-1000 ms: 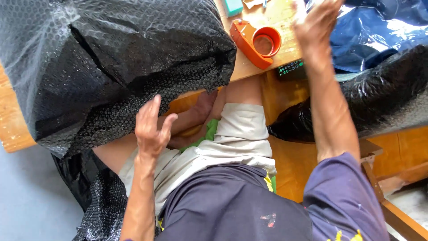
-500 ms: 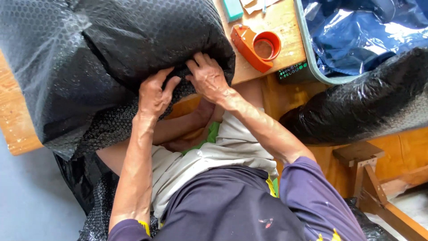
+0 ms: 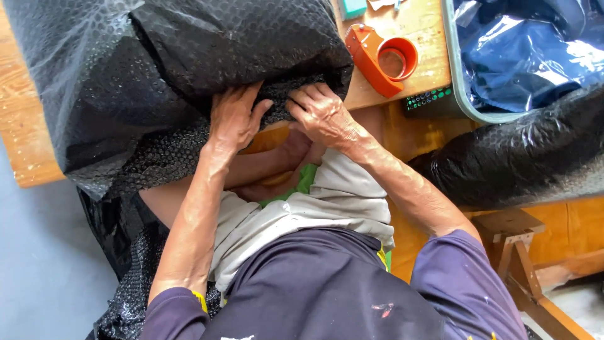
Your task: The person sits on the floor and repeatedly applies clear tape to a large black bubble-wrapped package on a wooden table. They use a red tape dispenser to cut tape, press it onto the package, and smooth it down by hand.
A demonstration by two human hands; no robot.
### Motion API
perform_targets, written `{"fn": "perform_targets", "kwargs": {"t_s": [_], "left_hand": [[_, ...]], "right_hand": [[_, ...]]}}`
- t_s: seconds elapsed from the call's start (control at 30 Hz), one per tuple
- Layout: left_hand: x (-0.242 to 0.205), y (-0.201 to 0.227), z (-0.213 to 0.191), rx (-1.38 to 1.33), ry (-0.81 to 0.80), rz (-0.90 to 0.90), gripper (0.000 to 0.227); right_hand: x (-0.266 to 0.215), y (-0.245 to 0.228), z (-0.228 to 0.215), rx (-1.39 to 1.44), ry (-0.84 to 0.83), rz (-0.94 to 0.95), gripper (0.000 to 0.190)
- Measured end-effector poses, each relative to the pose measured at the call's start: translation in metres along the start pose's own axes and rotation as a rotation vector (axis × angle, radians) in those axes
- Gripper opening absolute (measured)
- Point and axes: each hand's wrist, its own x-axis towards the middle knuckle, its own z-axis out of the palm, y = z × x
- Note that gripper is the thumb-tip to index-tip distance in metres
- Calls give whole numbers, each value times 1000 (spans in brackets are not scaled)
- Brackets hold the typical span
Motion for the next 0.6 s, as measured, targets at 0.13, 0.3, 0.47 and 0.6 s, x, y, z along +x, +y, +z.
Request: {"fn": "perform_targets", "kwargs": {"t_s": [0.13, 0.3, 0.47, 0.6], "left_hand": [[9, 13, -12, -20, -71, -109, 44], [8, -7, 6, -77, -130, -161, 48], [15, 2, -8, -102, -249, -256, 58], [14, 8, -7, -82, -354, -272, 65]], "right_hand": [[-6, 10, 31, -9, 39, -69, 26], [3, 7, 19, -41, 24, -87, 12], [1, 3, 23, -156, 2, -79, 4], [5, -5, 19, -143, -9, -33, 9]]}}
